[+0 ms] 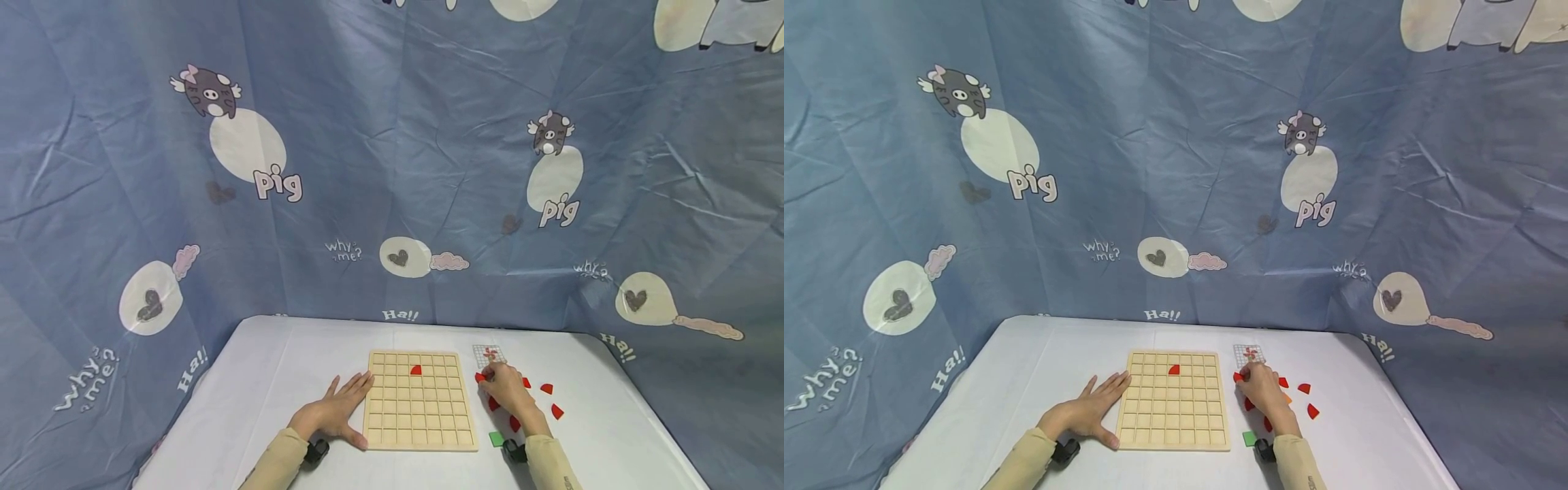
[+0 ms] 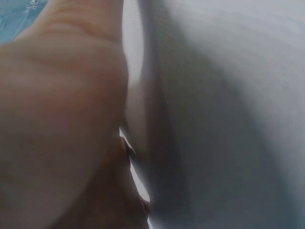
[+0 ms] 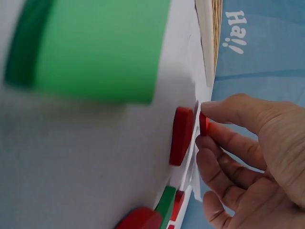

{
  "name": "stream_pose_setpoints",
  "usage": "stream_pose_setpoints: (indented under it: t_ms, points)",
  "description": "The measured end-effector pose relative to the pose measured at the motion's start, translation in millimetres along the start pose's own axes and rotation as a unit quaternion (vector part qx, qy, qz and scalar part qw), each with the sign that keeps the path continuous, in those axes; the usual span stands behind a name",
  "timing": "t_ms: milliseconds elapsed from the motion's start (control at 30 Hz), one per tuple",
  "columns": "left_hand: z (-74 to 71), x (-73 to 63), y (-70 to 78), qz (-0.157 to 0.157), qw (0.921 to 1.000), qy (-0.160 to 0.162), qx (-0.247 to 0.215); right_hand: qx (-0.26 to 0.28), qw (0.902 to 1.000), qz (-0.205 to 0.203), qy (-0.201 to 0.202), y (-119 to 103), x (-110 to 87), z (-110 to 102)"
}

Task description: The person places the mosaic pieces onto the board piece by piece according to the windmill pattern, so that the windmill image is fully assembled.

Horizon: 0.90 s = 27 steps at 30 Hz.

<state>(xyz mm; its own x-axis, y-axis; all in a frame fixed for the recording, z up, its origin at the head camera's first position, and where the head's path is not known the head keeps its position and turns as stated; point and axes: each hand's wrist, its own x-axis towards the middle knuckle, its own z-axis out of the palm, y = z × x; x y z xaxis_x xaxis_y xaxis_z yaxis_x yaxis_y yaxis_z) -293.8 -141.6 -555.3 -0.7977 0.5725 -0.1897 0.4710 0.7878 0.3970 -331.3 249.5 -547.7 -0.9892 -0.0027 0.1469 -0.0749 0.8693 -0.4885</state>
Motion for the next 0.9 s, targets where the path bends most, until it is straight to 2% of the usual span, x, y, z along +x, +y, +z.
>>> stream_pose_setpoints:
  t_ms: [200, 467, 700, 900]
  points:
    - [0.1, 0.9, -0.1, -0.001, 1.0, -0.003, 0.002, 0.006, 1.0, -0.007, -0.001, -9, -0.8, 1]
    - [-0.5, 1.4, 0.8, -0.001, 1.0, -0.004, 0.004, -0.006, 0.9978, -0.057, 0.032, -19, -0.4, 3]
    - [0.4, 0.7, -0.1, -0.008, 0.9999, -0.008, 0.004, 0.036, 0.9967, -0.07, 0.022, -27, -1.2, 9]
    - [2.4, 1.2, -2.0, -0.009, 0.9999, -0.005, -0.002, 0.032, 0.995, -0.092, 0.022, -39, -1.5, 17]
